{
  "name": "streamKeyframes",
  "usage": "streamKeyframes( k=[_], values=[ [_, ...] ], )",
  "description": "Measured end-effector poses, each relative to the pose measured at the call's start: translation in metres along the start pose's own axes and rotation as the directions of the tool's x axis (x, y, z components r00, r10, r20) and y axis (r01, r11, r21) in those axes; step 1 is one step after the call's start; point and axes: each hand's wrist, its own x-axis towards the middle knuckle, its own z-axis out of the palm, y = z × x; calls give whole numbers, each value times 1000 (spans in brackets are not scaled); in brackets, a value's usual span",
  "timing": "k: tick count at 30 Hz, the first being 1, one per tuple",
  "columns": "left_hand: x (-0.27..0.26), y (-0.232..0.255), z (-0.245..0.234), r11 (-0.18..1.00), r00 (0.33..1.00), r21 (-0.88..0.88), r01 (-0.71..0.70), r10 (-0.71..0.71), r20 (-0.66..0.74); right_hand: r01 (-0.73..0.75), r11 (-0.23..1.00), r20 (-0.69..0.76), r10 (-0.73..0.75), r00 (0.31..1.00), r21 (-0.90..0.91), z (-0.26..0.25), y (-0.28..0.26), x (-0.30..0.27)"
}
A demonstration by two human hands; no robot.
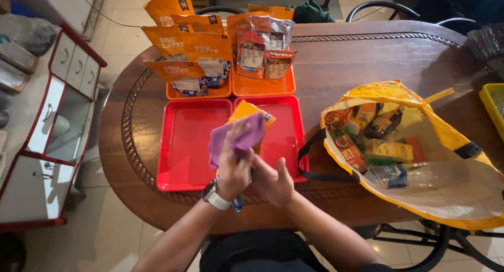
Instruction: The person sorts various food pouches from a yellow bag into orange trays on a table, wiping each pouch with a purple cloth by hand before placing it down.
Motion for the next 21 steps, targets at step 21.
streamKeyframes(
  k=[21],
  values=[
    [15,56,-25,925,940,307,-223,121,318,-111,971,43,123,991,-213,-36,4,-28]
  ],
)
